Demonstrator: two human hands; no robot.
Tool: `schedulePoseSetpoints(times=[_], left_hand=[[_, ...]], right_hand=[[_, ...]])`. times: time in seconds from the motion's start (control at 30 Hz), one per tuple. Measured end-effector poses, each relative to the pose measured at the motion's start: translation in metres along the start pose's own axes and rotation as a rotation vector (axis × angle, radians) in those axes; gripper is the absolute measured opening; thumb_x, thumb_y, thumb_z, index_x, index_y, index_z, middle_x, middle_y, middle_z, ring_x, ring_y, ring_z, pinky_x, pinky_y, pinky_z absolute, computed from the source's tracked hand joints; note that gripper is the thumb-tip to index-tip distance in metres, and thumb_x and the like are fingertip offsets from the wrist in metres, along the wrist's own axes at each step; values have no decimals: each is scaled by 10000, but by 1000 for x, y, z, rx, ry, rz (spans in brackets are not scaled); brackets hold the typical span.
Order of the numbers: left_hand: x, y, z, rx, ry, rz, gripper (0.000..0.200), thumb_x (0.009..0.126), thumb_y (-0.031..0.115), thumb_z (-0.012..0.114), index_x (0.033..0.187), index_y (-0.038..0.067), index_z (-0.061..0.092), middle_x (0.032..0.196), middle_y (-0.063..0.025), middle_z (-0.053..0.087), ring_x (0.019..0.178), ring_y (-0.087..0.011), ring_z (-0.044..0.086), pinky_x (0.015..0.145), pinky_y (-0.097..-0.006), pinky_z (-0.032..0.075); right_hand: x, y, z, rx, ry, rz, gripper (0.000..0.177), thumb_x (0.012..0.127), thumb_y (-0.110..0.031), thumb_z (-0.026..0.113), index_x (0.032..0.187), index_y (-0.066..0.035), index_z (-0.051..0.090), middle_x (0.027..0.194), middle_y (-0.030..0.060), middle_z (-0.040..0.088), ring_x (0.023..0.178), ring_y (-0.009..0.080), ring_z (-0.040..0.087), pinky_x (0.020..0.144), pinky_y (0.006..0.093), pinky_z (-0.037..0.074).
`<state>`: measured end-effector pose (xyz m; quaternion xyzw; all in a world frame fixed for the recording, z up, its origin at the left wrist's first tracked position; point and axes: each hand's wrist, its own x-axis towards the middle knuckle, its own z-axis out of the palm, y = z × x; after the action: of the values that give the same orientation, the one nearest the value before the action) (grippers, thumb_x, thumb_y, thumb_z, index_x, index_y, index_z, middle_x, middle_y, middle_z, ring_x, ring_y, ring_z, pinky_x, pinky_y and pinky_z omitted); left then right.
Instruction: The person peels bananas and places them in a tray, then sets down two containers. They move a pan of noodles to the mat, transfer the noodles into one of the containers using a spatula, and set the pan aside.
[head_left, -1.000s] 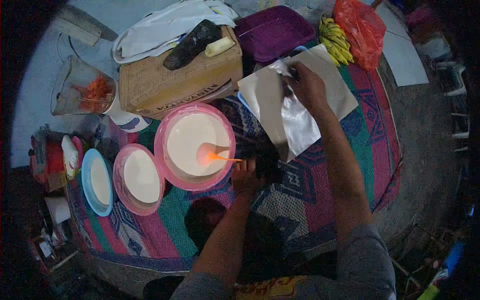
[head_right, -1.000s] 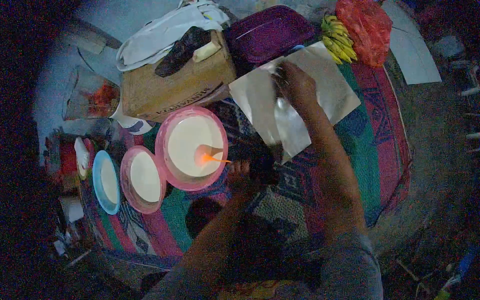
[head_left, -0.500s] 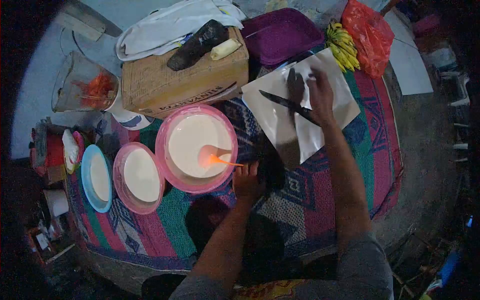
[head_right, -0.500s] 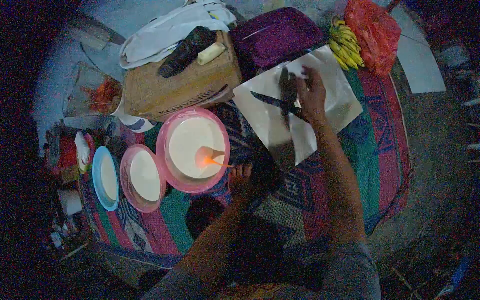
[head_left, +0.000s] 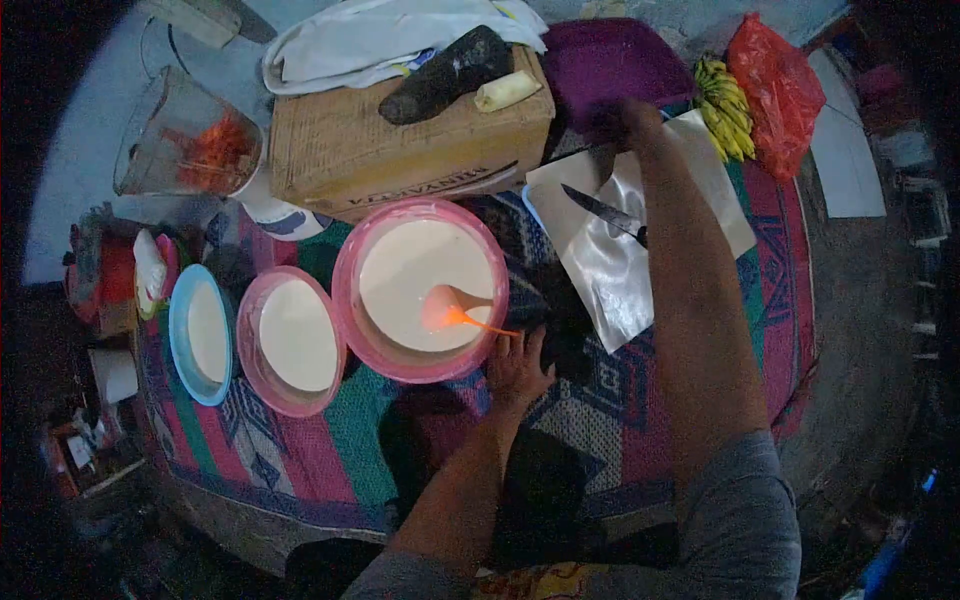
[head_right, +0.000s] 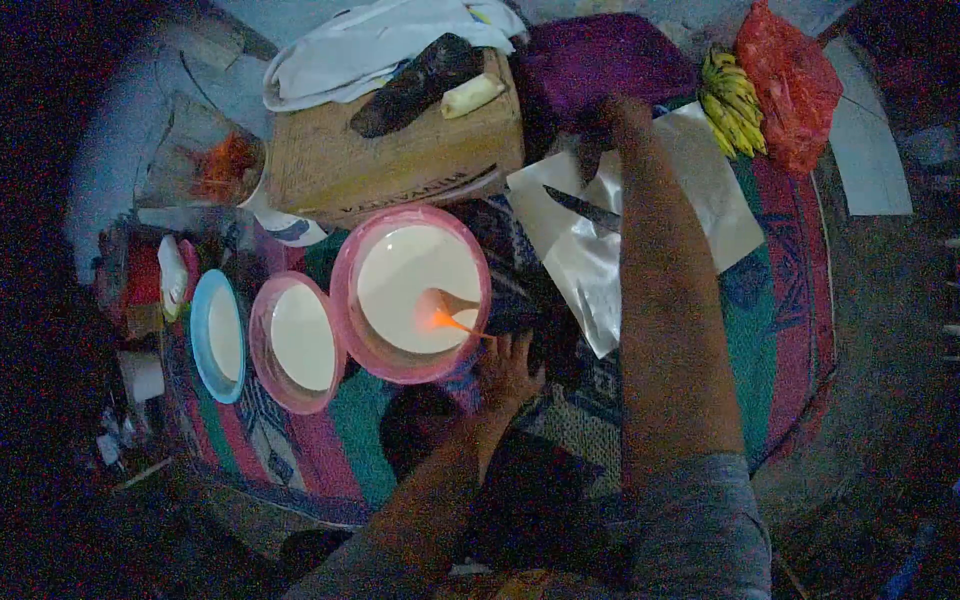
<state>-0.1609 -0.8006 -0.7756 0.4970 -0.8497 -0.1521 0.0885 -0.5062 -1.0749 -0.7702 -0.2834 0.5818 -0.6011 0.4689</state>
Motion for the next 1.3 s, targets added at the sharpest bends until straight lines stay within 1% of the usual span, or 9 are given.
schedulePoseSetpoints(times=[0.27, 0.4, 0.5, 0.57, 0.73, 0.93, 1.03, 1.23, 1.3], left_hand=[[4, -6, -1, -66, -94, 26, 543, 610, 318, 625, 1089, 105, 485, 970, -153, 447, 974, -301, 415, 768, -422, 390], [0, -6, 13, 10, 90, 73, 524, 609, 295, 625, 1072, 92, 489, 957, -155, 459, 956, -306, 431, 767, -424, 382], [6, 1, -15, 24, 151, 90, 504, 605, 274, 633, 1047, 81, 486, 946, -135, 462, 904, -303, 444, 750, -425, 378], [8, 3, -28, 23, 233, 118, 527, 601, 274, 644, 1060, 80, 472, 970, -128, 465, 907, -304, 441, 766, -426, 376], [15, -2, -43, -187, -260, 46, 597, 622, 285, 644, 1134, 71, 425, 1100, -167, 439, 1040, -327, 402, 875, -400, 346], [6, -47, -54, -548, -682, -93, 630, 706, 291, 566, 1242, 67, 322, 1177, -211, 425, 1085, -315, 418, 918, -347, 329], [-20, -51, -119, -411, -1058, -24, 617, 708, 238, 521, 1254, 49, 303, 1201, -209, 408, 1116, -292, 399, 936, -332, 312], [-76, -111, -170, -350, -808, -228, 577, 700, 173, 528, 1222, 17, 337, 1175, -197, 436, 1105, -295, 408, 932, -348, 320], [-96, -153, -170, -314, -590, -233, 537, 704, 164, 553, 1185, 12, 371, 1137, -193, 464, 1065, -290, 444, 899, -358, 352]], right_hand=[[-162, -139, -45, -19, 228, -74, 250, 775, -196, 513, 991, -71, 518, 923, 64, 533, 795, 162, 505, 575, 245, 426], [-340, -174, -83, -230, 402, -1, 569, 792, -325, 525, 1206, 21, 345, 1200, 142, 394, 1090, 266, 400, 910, 375, 332], [-453, -166, -127, -1130, 180, 152, 550, 840, -442, 392, 1244, -74, 333, 1195, 144, 407, 1055, 269, 430, 891, 373, 339], [-519, -116, -192, -668, -124, 495, 519, 845, -405, 413, 1225, -56, 361, 1177, 139, 435, 1060, 235, 426, 891, 358, 343], [-506, -91, -52, -1238, -681, 864, 530, 835, -392, 427, 1248, -77, 323, 1199, 175, 418, 1064, 296, 443, 901, 372, 348], [-455, -60, 59, -1215, -1329, 402, 439, 827, -187, 413, 1246, -89, 328, 1126, 155, 475, 965, 299, 502, 806, 389, 404], [-471, -17, 86, -1308, -1146, -176, 368, 811, -131, 417, 1171, -57, 409, 1082, 159, 488, 926, 318, 516, 784, 395, 414], [-467, -123, 111, -1342, -1046, 281, 241, 843, -143, 379, 1005, -61, 538, 871, 136, 568, 814, 285, 561, 730, 380, 455], [-484, -132, 60, -1486, -913, 53, 270, 869, -189, 349, 950, -39, 559, 828, 133, 569, 742, 257, 571, 674, 336, 468]])
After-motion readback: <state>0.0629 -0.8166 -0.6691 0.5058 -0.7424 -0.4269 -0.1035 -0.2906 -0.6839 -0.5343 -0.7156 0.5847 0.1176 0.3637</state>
